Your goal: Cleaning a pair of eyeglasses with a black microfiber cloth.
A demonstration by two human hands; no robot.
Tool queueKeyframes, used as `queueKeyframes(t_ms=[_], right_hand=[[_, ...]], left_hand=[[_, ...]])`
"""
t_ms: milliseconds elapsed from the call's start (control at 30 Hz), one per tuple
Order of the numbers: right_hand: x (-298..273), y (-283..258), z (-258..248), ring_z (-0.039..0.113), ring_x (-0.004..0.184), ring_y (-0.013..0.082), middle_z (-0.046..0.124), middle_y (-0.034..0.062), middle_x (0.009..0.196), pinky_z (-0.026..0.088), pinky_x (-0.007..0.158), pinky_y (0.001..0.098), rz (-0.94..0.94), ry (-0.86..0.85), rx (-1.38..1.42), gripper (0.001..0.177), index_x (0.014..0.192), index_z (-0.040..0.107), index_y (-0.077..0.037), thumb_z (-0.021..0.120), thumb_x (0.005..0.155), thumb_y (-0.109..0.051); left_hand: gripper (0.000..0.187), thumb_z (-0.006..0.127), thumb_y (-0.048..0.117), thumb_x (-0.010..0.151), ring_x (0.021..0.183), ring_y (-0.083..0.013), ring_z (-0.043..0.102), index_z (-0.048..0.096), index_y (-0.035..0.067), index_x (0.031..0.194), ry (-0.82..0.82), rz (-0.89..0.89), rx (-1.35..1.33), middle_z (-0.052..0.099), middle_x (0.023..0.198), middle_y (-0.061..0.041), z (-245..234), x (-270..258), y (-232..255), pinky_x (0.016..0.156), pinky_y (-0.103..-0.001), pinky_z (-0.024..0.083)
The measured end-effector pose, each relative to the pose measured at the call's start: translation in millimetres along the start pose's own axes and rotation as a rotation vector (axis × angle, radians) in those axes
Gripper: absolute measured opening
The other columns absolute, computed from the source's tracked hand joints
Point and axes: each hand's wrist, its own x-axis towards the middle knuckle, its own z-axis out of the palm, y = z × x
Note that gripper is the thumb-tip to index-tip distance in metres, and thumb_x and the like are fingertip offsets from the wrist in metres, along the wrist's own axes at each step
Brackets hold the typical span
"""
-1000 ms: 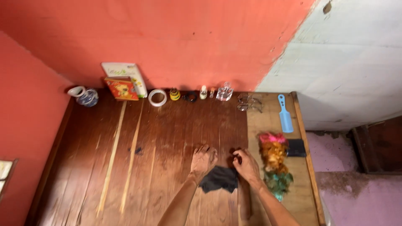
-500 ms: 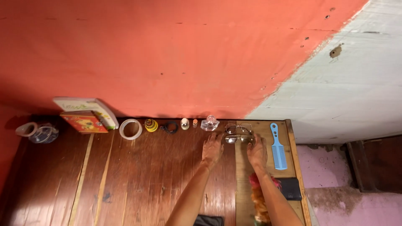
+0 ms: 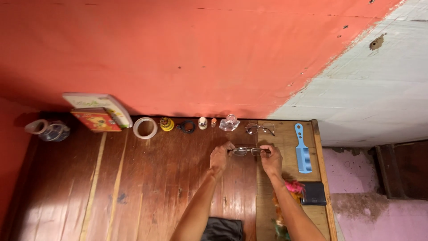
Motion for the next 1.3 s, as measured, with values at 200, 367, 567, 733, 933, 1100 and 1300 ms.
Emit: queueKeyframes(t_ms=[200, 367, 567, 733, 933, 1100, 1300], right_hand=[[-86.9, -45.0, 47.6, 0.068, 0.079, 0.0242, 0.072, 0.0113, 0.098, 0.056, 0.071, 0.0353, -0.108, -0.147, 0.061, 0.018, 0.102, 0.077, -0.013, 0.075, 0.085, -0.008], [-171.4, -72.8, 97.3, 0.07, 0.083, 0.015, 0.079, 0.0062, 0.101, 0.055, 0.075, 0.0313, -0.076, -0.421, 0.139, 0.022, 0.107, 0.077, -0.012, 0.072, 0.087, -0.005], [-254.1, -137.8, 115.1, 0.06, 0.077, 0.0073, 0.073, -0.001, 0.097, 0.051, 0.064, 0.0256, 0.058, -0.807, 0.44, 0.029, 0.116, 0.075, -0.007, 0.063, 0.091, 0.002], [-309.1, -199.0, 121.2, 0.059, 0.079, 0.0051, 0.069, -0.002, 0.093, 0.046, 0.063, 0.0234, -0.014, -1.027, 0.428, 0.022, 0.115, 0.072, -0.008, 0.065, 0.095, -0.003], [-359.0, -246.8, 136.8, 0.063, 0.091, 0.0043, 0.074, -0.0026, 0.105, 0.053, 0.074, 0.0238, -0.111, -1.13, 0.596, 0.016, 0.111, 0.07, -0.004, 0.061, 0.099, -0.008], [-387.3, -274.8, 142.5, 0.066, 0.087, 0.0121, 0.076, 0.0033, 0.097, 0.056, 0.077, 0.0283, -0.126, -1.051, 0.526, 0.011, 0.108, 0.067, -0.004, 0.061, 0.1, -0.008], [-401.6, -302.2, 145.9, 0.075, 0.102, 0.0141, 0.079, 0.0074, 0.107, 0.062, 0.092, 0.0289, -0.205, -1.035, 0.559, 0.01, 0.103, 0.066, -0.005, 0.057, 0.099, -0.006]], left_hand=[[0.029, 0.073, 0.013, 0.086, 0.092, -0.0233, 0.073, 0.071, 0.016, 0.115, -0.172, 0.115, 0.114, 0.076, 0.101, -0.009, -95.3, -96.8, 7.6, 0.084, -0.038, 0.055], [0.04, 0.073, 0.008, 0.077, 0.088, -0.0258, 0.073, 0.07, 0.015, 0.116, -0.163, 0.061, 0.2, 0.076, 0.098, -0.01, -152.2, -181.5, -39.5, 0.083, -0.037, 0.056], [0.025, 0.074, 0.009, 0.08, 0.081, -0.0198, 0.074, 0.076, 0.009, 0.104, 0.131, 0.167, 0.147, 0.076, 0.089, -0.009, -227.7, -270.0, -94.8, 0.073, -0.034, 0.058], [0.011, 0.073, 0.013, 0.088, 0.069, -0.0103, 0.068, 0.077, 0.007, 0.097, 0.137, -0.063, -0.044, 0.074, 0.076, -0.006, -297.3, -341.3, -114.6, 0.065, -0.029, 0.054], [0.012, 0.072, 0.018, 0.096, 0.066, -0.0053, 0.055, 0.073, 0.007, 0.098, -0.015, -0.006, -0.367, 0.068, 0.077, 0.003, -332.0, -380.1, -175.7, 0.057, -0.025, 0.042], [0.014, 0.061, 0.018, 0.105, 0.068, -0.0042, 0.054, 0.066, 0.006, 0.099, 0.036, 0.13, -0.476, 0.063, 0.076, 0.005, -351.5, -404.8, -182.9, 0.061, -0.022, 0.044], [0.015, 0.061, 0.022, 0.101, 0.061, -0.0053, 0.053, 0.068, 0.01, 0.098, 0.106, 0.048, -0.367, 0.063, 0.071, 0.005, -384.0, -431.7, -145.6, 0.056, -0.024, 0.044]])
